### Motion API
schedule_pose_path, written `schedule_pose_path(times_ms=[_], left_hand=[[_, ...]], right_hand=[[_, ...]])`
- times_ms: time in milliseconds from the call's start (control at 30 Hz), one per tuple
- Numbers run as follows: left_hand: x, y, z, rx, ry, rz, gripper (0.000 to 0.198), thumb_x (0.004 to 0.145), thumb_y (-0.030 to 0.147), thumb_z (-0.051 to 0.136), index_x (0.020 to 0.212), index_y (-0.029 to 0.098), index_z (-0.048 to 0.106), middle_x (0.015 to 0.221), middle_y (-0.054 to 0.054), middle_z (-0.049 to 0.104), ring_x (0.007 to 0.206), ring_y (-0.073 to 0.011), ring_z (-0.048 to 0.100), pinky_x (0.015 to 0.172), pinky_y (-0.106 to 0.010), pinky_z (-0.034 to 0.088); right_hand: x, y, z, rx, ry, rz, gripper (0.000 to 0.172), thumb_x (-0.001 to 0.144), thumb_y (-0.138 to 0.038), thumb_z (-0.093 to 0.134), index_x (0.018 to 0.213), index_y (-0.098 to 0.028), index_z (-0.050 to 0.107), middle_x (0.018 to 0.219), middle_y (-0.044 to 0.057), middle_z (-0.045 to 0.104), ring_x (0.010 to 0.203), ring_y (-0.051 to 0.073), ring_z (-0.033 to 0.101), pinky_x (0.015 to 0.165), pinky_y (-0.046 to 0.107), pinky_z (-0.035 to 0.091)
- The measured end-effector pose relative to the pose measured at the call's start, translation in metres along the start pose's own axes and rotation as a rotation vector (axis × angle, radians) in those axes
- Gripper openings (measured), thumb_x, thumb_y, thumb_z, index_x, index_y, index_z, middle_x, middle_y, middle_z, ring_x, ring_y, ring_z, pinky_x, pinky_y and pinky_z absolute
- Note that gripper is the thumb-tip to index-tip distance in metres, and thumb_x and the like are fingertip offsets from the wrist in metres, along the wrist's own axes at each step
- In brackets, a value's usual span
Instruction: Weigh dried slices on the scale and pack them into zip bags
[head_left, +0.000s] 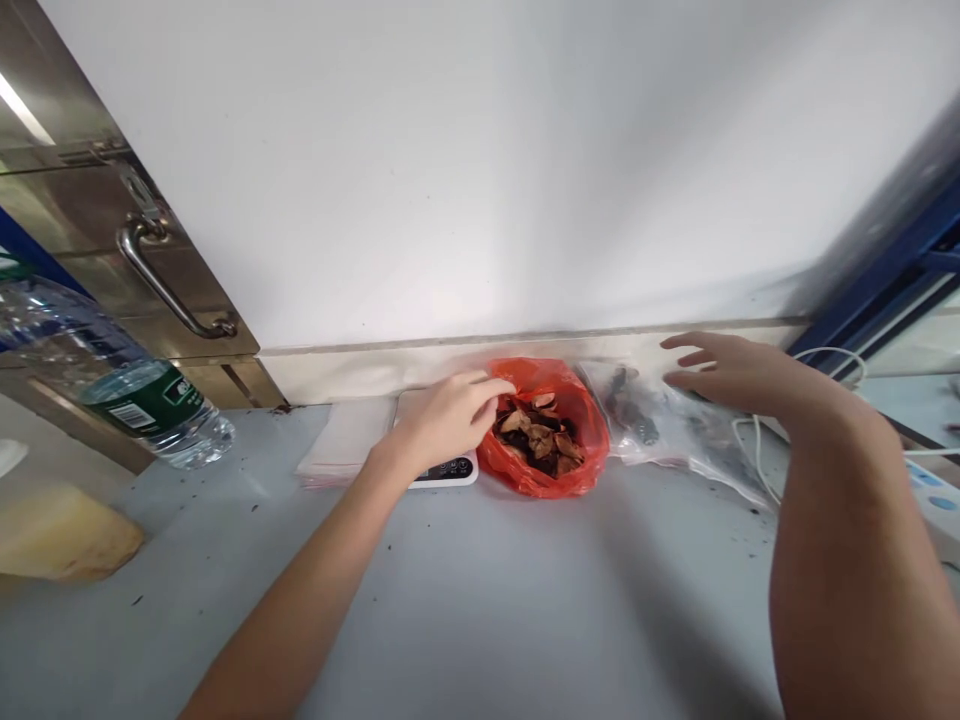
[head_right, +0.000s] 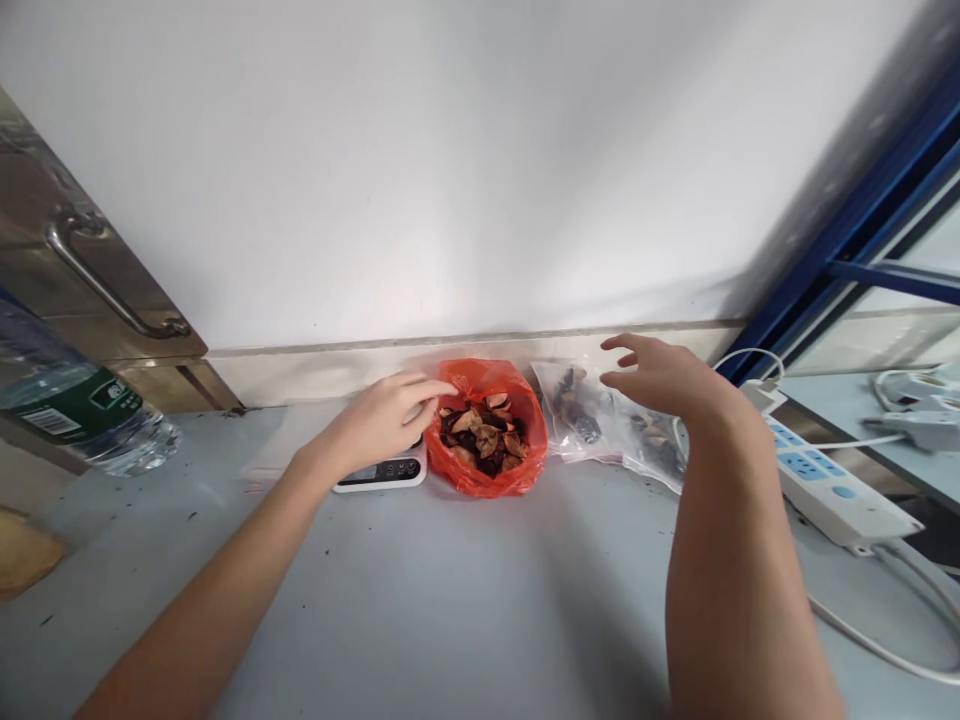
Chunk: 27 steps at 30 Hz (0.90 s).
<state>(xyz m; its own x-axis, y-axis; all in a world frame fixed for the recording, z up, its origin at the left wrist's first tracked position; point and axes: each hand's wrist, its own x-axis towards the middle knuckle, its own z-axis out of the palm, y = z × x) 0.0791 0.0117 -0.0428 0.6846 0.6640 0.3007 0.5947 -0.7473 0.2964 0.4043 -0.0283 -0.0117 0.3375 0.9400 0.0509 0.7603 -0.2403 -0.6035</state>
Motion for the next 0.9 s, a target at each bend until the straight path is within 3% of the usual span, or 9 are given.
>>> schedule_pose_path(times_ms=[100, 233, 300, 400, 467, 533, 733, 900], left_hand=[[0.008, 0.013, 0.01, -0.018, 0.005, 0.071, 0.036, 0.098, 0.01, 0.05, 0.118, 0.023, 0.076, 0.098, -0.005, 0.073, 0.086, -0.0204, 0.069, 0.074, -0.029, 0.053], [0.013, 0.021, 0.019, -0.015, -0.02, 0.124, 0.036, 0.099, 0.009, 0.05, 0.121, 0.021, 0.076, 0.103, -0.005, 0.074, 0.086, -0.0197, 0.07, 0.075, -0.029, 0.053], [0.013, 0.022, 0.022, -0.002, -0.034, 0.132, 0.036, 0.099, 0.009, 0.049, 0.119, 0.021, 0.077, 0.106, -0.006, 0.075, 0.087, -0.0193, 0.07, 0.076, -0.029, 0.053], [0.013, 0.022, 0.024, 0.006, -0.047, 0.145, 0.036, 0.099, 0.008, 0.049, 0.118, 0.021, 0.077, 0.107, -0.006, 0.075, 0.086, -0.0189, 0.07, 0.077, -0.029, 0.054], [0.013, 0.022, 0.024, 0.003, -0.053, 0.151, 0.036, 0.099, 0.009, 0.049, 0.118, 0.021, 0.078, 0.107, -0.006, 0.076, 0.086, -0.0188, 0.069, 0.076, -0.029, 0.054], [0.013, 0.022, 0.023, -0.003, -0.055, 0.147, 0.036, 0.1, 0.009, 0.05, 0.118, 0.021, 0.078, 0.106, -0.007, 0.075, 0.086, -0.0189, 0.069, 0.074, -0.029, 0.053], [0.012, 0.019, 0.022, -0.049, -0.052, 0.118, 0.035, 0.099, 0.009, 0.051, 0.118, 0.02, 0.078, 0.106, -0.007, 0.074, 0.083, -0.0183, 0.068, 0.07, -0.029, 0.051], [0.011, 0.016, 0.016, -0.134, -0.008, 0.112, 0.033, 0.099, 0.012, 0.052, 0.117, 0.021, 0.078, 0.103, -0.005, 0.074, 0.078, -0.0159, 0.066, 0.069, -0.027, 0.05]], right_hand=[[-0.003, 0.01, -0.005, -0.09, -0.016, 0.207, 0.063, 0.073, -0.021, 0.067, 0.136, -0.017, 0.063, 0.128, 0.027, 0.071, 0.109, 0.038, 0.07, 0.089, 0.047, 0.052], [-0.012, 0.016, -0.004, -0.083, -0.012, 0.259, 0.067, 0.068, -0.018, 0.064, 0.134, -0.013, 0.063, 0.143, 0.033, 0.059, 0.124, 0.042, 0.063, 0.086, 0.046, 0.052], [-0.016, 0.018, 0.0, -0.059, -0.042, 0.295, 0.061, 0.065, -0.018, 0.064, 0.126, -0.015, 0.067, 0.136, 0.031, 0.064, 0.111, 0.039, 0.069, 0.075, 0.042, 0.054], [-0.02, 0.019, 0.006, -0.011, -0.088, 0.342, 0.046, 0.062, -0.018, 0.063, 0.107, -0.022, 0.069, 0.099, 0.02, 0.076, 0.081, 0.03, 0.073, 0.063, 0.038, 0.054], [-0.021, 0.019, 0.01, 0.011, -0.098, 0.353, 0.031, 0.06, -0.016, 0.061, 0.088, -0.026, 0.065, 0.072, 0.01, 0.071, 0.068, 0.026, 0.07, 0.063, 0.038, 0.054], [-0.02, 0.019, 0.011, 0.019, -0.099, 0.35, 0.019, 0.058, -0.015, 0.06, 0.071, -0.028, 0.059, 0.057, 0.005, 0.065, 0.062, 0.025, 0.068, 0.065, 0.038, 0.054], [-0.019, 0.011, 0.005, -0.109, -0.006, 0.356, 0.025, 0.057, -0.008, 0.058, 0.041, -0.027, 0.052, 0.048, 0.005, 0.057, 0.053, 0.021, 0.056, 0.067, 0.04, 0.05], [-0.023, -0.016, -0.017, -0.208, 0.189, 0.36, 0.031, 0.068, -0.018, 0.068, 0.043, -0.026, 0.052, 0.052, 0.005, 0.055, 0.055, 0.019, 0.049, 0.062, 0.039, 0.046]])
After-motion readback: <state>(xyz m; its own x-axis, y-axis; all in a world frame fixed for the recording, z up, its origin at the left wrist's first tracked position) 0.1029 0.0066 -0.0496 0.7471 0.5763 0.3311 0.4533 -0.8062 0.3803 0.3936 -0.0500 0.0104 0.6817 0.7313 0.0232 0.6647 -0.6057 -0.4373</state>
